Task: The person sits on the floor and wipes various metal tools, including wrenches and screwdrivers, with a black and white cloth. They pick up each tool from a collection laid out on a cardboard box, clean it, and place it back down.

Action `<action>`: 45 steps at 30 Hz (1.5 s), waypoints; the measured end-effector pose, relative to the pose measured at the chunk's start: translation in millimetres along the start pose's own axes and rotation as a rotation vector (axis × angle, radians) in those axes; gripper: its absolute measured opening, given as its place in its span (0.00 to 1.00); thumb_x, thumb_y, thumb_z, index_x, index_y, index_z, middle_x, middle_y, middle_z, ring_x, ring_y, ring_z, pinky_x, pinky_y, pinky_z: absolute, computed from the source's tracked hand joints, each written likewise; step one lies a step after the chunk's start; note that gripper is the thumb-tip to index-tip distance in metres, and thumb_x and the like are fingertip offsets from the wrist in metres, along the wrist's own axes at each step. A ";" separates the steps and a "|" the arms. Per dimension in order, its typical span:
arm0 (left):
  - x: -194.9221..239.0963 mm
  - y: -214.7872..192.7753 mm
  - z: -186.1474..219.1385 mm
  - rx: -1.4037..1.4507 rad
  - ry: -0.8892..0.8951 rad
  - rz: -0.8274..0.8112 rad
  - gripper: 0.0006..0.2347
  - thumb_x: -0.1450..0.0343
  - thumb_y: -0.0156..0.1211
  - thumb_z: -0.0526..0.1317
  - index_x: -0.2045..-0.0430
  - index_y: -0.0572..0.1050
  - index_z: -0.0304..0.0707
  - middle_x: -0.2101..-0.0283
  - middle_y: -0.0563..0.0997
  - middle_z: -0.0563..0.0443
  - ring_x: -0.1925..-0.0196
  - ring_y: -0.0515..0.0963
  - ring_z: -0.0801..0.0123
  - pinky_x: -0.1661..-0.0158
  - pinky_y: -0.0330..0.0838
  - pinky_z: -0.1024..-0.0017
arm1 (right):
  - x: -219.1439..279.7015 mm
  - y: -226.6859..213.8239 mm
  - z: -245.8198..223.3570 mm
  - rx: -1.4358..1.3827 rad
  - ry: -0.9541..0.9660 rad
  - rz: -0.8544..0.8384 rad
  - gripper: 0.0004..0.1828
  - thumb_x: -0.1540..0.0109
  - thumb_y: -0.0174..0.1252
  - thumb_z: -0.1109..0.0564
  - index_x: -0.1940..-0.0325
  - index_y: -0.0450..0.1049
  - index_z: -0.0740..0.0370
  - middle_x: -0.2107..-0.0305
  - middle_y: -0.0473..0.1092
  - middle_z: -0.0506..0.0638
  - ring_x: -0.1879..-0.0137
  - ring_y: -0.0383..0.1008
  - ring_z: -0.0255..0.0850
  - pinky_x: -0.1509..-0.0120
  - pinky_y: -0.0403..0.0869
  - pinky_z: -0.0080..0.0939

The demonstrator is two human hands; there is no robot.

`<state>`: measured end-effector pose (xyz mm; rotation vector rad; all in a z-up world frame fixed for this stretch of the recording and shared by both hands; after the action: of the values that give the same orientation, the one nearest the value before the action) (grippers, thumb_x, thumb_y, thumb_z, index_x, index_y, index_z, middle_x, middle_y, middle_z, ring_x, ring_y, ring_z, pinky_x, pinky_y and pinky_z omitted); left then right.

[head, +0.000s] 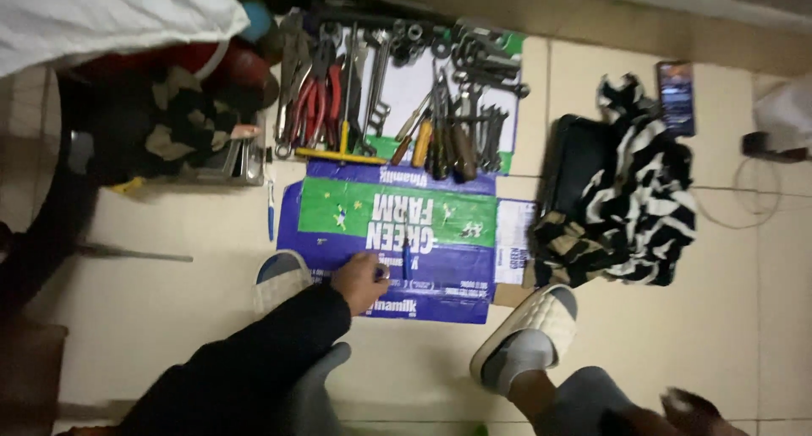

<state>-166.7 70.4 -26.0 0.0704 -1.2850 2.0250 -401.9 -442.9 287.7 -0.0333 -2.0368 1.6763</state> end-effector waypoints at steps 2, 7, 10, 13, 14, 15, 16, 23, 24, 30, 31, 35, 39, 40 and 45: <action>4.1 1.3 -22.4 0.424 -0.454 -0.056 0.23 0.42 0.69 0.62 0.63 0.81 0.50 0.60 0.85 0.57 0.52 0.85 0.63 0.55 0.79 0.68 | 7.8 -36.2 -88.2 0.006 0.000 0.039 0.20 0.52 0.70 0.53 0.57 0.82 0.37 0.58 0.81 0.36 0.64 0.87 0.27 0.57 0.85 0.30; 50.0 -210.8 131.3 1.370 -0.345 -0.233 0.17 0.32 0.61 0.34 0.50 0.73 0.20 0.62 0.79 0.37 0.65 0.78 0.61 0.63 0.75 0.69 | 33.4 -135.6 -270.1 -0.282 0.094 0.243 0.16 0.49 0.66 0.60 0.57 0.83 0.51 0.71 0.80 0.45 0.73 0.77 0.33 0.65 0.74 0.32; 78.3 -293.8 202.2 1.537 -0.152 -0.338 0.18 0.29 0.55 0.36 0.47 0.72 0.22 0.58 0.78 0.36 0.61 0.78 0.58 0.57 0.76 0.63 | 40.3 -171.5 -290.2 -0.752 0.232 0.423 0.15 0.41 0.58 0.67 0.51 0.80 0.68 0.73 0.77 0.56 0.72 0.69 0.41 0.64 0.66 0.37; 108.1 -342.3 266.7 1.698 0.081 -0.426 0.13 0.26 0.53 0.40 0.55 0.74 0.25 0.62 0.80 0.37 0.64 0.80 0.58 0.60 0.76 0.62 | 42.2 -182.6 -292.6 -1.129 0.150 0.557 0.16 0.34 0.51 0.64 0.43 0.73 0.71 0.59 0.74 0.56 0.59 0.69 0.39 0.52 0.68 0.35; 120.1 -357.3 287.4 1.747 0.167 -0.463 0.13 0.24 0.53 0.44 0.60 0.76 0.28 0.65 0.83 0.40 0.68 0.82 0.61 0.63 0.76 0.63 | 41.6 -187.7 -297.5 -1.329 0.030 0.609 0.16 0.32 0.47 0.63 0.42 0.71 0.71 0.57 0.72 0.54 0.57 0.68 0.36 0.50 0.67 0.32; 132.4 -364.3 302.8 1.733 0.195 -0.464 0.13 0.24 0.53 0.44 0.60 0.76 0.28 0.65 0.83 0.40 0.68 0.82 0.61 0.63 0.76 0.63 | 46.5 -192.6 -303.1 -1.330 0.014 0.634 0.16 0.32 0.47 0.63 0.42 0.71 0.71 0.57 0.72 0.54 0.57 0.68 0.36 0.50 0.67 0.32; 143.3 -369.8 315.9 1.768 0.177 -0.440 0.14 0.24 0.53 0.45 0.63 0.77 0.29 0.68 0.83 0.41 0.71 0.81 0.63 0.66 0.76 0.66 | 50.2 -198.0 -310.1 -1.383 -0.070 0.652 0.16 0.33 0.47 0.63 0.43 0.71 0.70 0.57 0.73 0.54 0.59 0.69 0.37 0.51 0.68 0.33; 191.7 -377.2 354.4 1.806 0.238 -0.254 0.14 0.24 0.55 0.46 0.69 0.76 0.30 0.72 0.78 0.45 0.75 0.76 0.68 0.70 0.71 0.72 | 75.0 -218.2 -352.8 -1.060 -0.649 0.650 0.16 0.43 0.54 0.69 0.52 0.77 0.64 0.47 0.71 0.57 0.50 0.72 0.41 0.47 0.73 0.36; 192.3 -374.9 353.2 1.799 0.242 -0.256 0.14 0.24 0.55 0.46 0.69 0.76 0.30 0.72 0.78 0.45 0.75 0.76 0.68 0.70 0.71 0.72 | 74.7 -219.3 -356.2 -1.062 -0.649 0.657 0.16 0.43 0.54 0.69 0.52 0.77 0.64 0.47 0.71 0.57 0.50 0.72 0.41 0.47 0.73 0.36; 190.3 -350.4 360.0 1.749 0.337 -0.291 0.11 0.25 0.54 0.39 0.61 0.77 0.24 0.65 0.80 0.42 0.72 0.76 0.69 0.68 0.74 0.73 | 57.1 -208.9 -323.3 -1.217 -0.214 0.700 0.15 0.40 0.52 0.66 0.51 0.78 0.69 0.64 0.77 0.51 0.64 0.70 0.35 0.58 0.68 0.29; 187.7 -351.6 358.2 1.728 0.342 -0.239 0.12 0.25 0.54 0.42 0.62 0.76 0.28 0.66 0.78 0.44 0.71 0.76 0.69 0.66 0.73 0.72 | 56.8 -209.4 -318.2 -1.349 -0.207 0.691 0.14 0.38 0.52 0.65 0.50 0.77 0.68 0.62 0.76 0.52 0.61 0.70 0.35 0.54 0.69 0.31; 184.0 -362.5 344.1 1.795 0.201 -0.098 0.13 0.27 0.54 0.41 0.56 0.72 0.29 0.65 0.78 0.41 0.68 0.77 0.64 0.62 0.70 0.67 | 75.3 -214.2 -333.2 -1.237 -0.315 0.632 0.15 0.38 0.51 0.61 0.50 0.75 0.69 0.66 0.73 0.53 0.65 0.69 0.38 0.58 0.68 0.33; 186.8 -361.9 345.6 1.727 0.207 -0.057 0.17 0.28 0.52 0.38 0.46 0.74 0.29 0.55 0.79 0.42 0.55 0.77 0.62 0.53 0.71 0.63 | 83.4 -198.0 -355.7 -0.856 -0.581 0.749 0.18 0.47 0.55 0.70 0.54 0.76 0.67 0.50 0.72 0.58 0.57 0.75 0.42 0.51 0.74 0.36; 185.9 -358.5 344.9 1.737 0.201 -0.061 0.16 0.27 0.52 0.38 0.48 0.74 0.27 0.56 0.77 0.42 0.56 0.76 0.64 0.53 0.71 0.65 | 86.1 -196.8 -360.3 -0.739 -0.601 0.825 0.19 0.50 0.58 0.69 0.55 0.76 0.65 0.52 0.72 0.57 0.55 0.75 0.42 0.52 0.75 0.37; 184.5 -353.3 346.3 1.767 0.247 -0.073 0.10 0.27 0.54 0.36 0.55 0.73 0.27 0.60 0.75 0.45 0.60 0.73 0.68 0.55 0.68 0.69 | 81.6 -197.5 -359.5 -1.099 -0.638 0.608 0.20 0.49 0.49 0.74 0.53 0.68 0.65 0.78 0.73 0.49 0.82 0.71 0.33 0.78 0.71 0.29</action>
<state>-201.6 -23.7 492.4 0.6091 0.8902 2.3250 -277.1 -135.6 542.4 -0.5950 -3.4588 0.5978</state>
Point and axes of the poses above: each hand's wrist, its own x-axis away from the middle knuckle, its own y-axis out of the palm, z = x × y, the point moved 5 cm from there along -x, towards the middle knuckle
